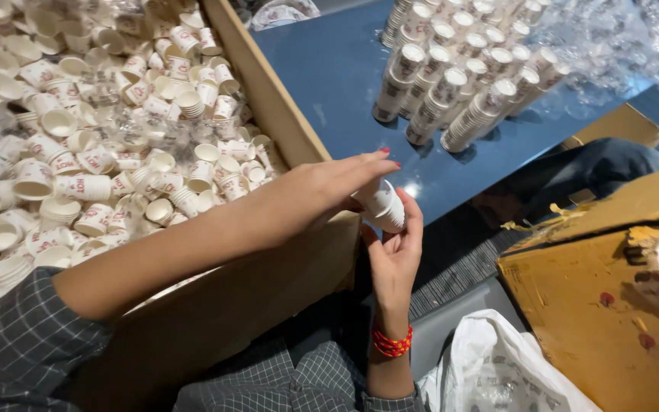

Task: The person organizes and stacks small paper cups from a large cardboard box, then places the stacks into plastic sleeves for packaging.

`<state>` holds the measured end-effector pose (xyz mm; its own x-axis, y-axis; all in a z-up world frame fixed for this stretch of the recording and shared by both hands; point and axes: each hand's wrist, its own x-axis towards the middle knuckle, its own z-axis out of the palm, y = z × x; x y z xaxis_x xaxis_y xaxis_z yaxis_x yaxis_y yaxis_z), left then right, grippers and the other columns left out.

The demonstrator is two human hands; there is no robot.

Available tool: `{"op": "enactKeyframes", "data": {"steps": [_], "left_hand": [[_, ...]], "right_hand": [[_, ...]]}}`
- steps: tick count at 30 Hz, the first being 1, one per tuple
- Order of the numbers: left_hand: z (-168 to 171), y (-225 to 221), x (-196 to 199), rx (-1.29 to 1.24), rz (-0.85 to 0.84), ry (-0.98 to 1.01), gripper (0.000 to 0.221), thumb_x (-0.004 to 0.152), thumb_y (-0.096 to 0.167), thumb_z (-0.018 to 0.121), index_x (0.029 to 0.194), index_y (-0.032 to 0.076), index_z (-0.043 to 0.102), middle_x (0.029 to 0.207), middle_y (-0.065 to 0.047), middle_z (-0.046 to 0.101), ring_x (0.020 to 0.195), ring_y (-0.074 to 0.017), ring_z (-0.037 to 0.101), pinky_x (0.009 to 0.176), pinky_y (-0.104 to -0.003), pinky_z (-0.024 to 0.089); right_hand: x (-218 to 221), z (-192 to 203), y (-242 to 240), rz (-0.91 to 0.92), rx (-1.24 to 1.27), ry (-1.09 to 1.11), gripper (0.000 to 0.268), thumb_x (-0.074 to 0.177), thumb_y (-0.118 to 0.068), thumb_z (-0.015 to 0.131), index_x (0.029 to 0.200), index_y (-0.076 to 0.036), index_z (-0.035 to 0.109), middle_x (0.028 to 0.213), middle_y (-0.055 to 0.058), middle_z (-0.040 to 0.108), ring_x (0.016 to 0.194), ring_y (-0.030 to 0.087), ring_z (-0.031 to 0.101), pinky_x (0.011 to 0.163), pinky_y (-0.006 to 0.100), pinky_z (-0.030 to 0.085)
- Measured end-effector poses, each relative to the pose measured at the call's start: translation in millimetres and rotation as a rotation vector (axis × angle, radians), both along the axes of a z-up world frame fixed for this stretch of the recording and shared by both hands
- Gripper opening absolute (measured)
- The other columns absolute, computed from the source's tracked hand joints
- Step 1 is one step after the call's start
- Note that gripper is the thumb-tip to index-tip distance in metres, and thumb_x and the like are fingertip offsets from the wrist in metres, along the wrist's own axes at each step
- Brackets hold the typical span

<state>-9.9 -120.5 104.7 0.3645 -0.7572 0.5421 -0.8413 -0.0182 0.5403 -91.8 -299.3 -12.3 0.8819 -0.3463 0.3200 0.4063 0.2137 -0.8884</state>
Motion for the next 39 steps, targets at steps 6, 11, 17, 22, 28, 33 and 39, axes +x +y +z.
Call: {"op": "enactKeyframes", "data": {"steps": [6,11,17,22,28,33,39], "left_hand": [[-67,-85,23,0.114,0.12,-0.381,0.052,0.088,0.0,0.06,0.14,-0.001,0.051,0.152,-0.021,0.05,0.129,-0.0349,0.063,0.1,-0.038,0.054],[-95,-109,42,0.207,0.167,-0.43,0.058,0.09,0.007,0.061,0.145,-0.002,0.046,0.153,-0.021,0.051,0.12,-0.0323,0.065,0.097,-0.038,0.054],[-47,-62,44,0.042,0.257,-0.467,0.068,0.095,0.03,0.065,0.15,-0.003,0.041,0.148,-0.019,0.053,0.132,-0.0325,0.059,0.106,-0.047,0.046],[-41,26,49,0.064,0.405,-0.432,0.056,0.105,0.031,0.062,0.15,0.002,0.044,0.146,-0.017,0.058,0.134,-0.0322,0.058,0.115,-0.047,0.043],[-113,115,75,0.441,0.658,-0.018,0.047,0.099,0.023,0.061,0.14,0.004,0.051,0.13,-0.02,0.064,0.115,-0.0366,0.062,0.097,-0.047,0.051],[-194,111,101,0.888,0.509,-0.025,0.066,0.088,0.038,0.07,0.146,0.018,0.047,0.126,-0.017,0.061,0.114,-0.0349,0.062,0.092,-0.049,0.053],[-236,85,113,1.042,0.453,-0.296,0.088,0.074,0.057,0.079,0.147,0.026,0.041,0.131,-0.021,0.057,0.124,-0.0441,0.053,0.088,-0.054,0.049]], "right_hand": [[21,-51,-57,-0.403,-0.374,0.215,0.062,0.086,0.001,0.075,0.143,-0.003,0.049,0.131,0.007,0.044,0.117,0.022,0.058,0.1,0.036,0.054],[22,-65,-65,-0.549,-0.901,0.212,0.053,0.084,-0.011,0.081,0.131,0.001,0.059,0.124,0.015,0.063,0.118,0.035,0.056,0.101,0.043,0.046],[30,-74,-67,-0.558,-1.003,0.216,0.062,0.082,-0.02,0.085,0.133,0.002,0.056,0.126,0.018,0.062,0.12,0.039,0.053,0.102,0.046,0.044],[11,-46,-93,-0.383,-0.843,0.301,0.092,0.073,-0.019,0.09,0.147,-0.001,0.039,0.131,0.019,0.051,0.12,0.031,0.054,0.103,0.041,0.044],[-9,-35,-106,-0.609,-0.364,0.052,0.071,0.099,0.001,0.074,0.157,-0.006,0.034,0.152,0.012,0.04,0.133,0.025,0.051,0.114,0.039,0.046],[-17,0,-61,-0.491,-0.151,-0.085,0.058,0.107,0.003,0.067,0.156,-0.005,0.037,0.151,0.011,0.04,0.133,0.023,0.054,0.112,0.037,0.053],[-25,14,-44,-0.444,-0.031,-0.079,0.05,0.11,-0.001,0.065,0.152,-0.004,0.039,0.149,0.012,0.044,0.134,0.023,0.055,0.111,0.039,0.055]]}}
